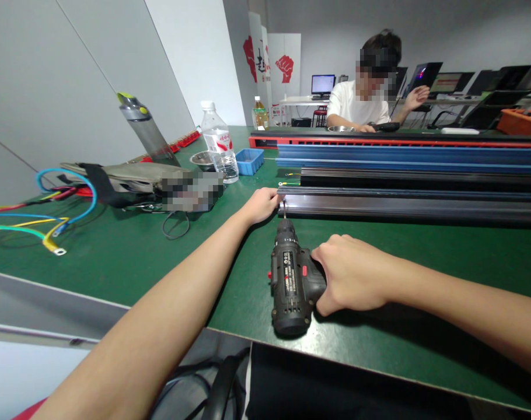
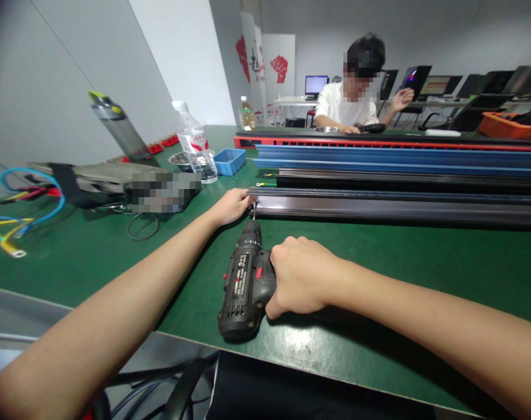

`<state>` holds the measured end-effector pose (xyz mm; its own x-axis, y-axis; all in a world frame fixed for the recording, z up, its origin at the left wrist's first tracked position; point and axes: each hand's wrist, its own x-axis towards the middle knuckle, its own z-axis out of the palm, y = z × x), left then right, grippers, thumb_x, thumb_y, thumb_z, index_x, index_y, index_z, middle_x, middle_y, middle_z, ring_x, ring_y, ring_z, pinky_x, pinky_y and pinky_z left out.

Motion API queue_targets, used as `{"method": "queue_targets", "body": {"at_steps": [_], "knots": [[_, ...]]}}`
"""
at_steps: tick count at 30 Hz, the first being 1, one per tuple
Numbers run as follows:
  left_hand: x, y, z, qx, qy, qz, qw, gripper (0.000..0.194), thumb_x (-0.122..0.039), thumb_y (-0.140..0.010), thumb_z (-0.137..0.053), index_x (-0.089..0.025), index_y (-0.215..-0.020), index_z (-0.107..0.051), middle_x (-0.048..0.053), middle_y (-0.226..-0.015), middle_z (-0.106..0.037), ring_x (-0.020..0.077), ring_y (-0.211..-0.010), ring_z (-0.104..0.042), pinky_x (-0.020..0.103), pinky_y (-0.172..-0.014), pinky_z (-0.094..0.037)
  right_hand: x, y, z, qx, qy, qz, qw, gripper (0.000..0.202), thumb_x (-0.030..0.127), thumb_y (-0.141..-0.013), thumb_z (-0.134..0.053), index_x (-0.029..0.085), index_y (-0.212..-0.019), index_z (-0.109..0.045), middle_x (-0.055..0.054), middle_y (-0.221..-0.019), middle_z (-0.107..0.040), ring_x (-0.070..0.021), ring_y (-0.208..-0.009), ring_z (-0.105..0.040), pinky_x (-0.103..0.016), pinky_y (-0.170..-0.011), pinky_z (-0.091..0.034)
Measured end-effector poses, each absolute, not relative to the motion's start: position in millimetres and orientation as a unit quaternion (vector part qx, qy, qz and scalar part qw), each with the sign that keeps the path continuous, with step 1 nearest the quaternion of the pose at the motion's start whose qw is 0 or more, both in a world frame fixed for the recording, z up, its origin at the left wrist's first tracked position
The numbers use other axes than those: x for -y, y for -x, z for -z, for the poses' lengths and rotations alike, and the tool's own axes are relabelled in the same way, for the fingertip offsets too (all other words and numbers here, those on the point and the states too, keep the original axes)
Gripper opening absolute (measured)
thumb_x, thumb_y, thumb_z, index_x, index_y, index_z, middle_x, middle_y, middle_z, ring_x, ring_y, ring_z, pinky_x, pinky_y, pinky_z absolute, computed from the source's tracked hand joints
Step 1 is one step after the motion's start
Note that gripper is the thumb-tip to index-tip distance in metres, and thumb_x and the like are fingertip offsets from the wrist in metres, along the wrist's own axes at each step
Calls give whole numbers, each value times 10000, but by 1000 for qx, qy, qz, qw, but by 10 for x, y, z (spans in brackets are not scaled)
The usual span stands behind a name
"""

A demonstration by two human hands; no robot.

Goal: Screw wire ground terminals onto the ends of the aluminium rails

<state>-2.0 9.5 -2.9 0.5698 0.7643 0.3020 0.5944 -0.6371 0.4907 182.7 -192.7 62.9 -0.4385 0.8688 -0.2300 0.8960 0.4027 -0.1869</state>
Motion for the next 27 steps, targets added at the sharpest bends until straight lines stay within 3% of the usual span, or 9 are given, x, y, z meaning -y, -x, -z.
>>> {"method": "queue_targets", "body": {"at_steps": [27], "knots": [[-72, 15, 4, -404, -863, -245, 177, 421, -453, -932, -393, -165, -654, -525, 10, -662, -561, 149, -652, -474, 243, -625, -373, 1928, -1837, -624, -839, -522, 146, 43, 384, 529, -565, -736, 180, -724, -705, -75, -661, -682, -198, -545, -579, -285, -482, -318]]}}
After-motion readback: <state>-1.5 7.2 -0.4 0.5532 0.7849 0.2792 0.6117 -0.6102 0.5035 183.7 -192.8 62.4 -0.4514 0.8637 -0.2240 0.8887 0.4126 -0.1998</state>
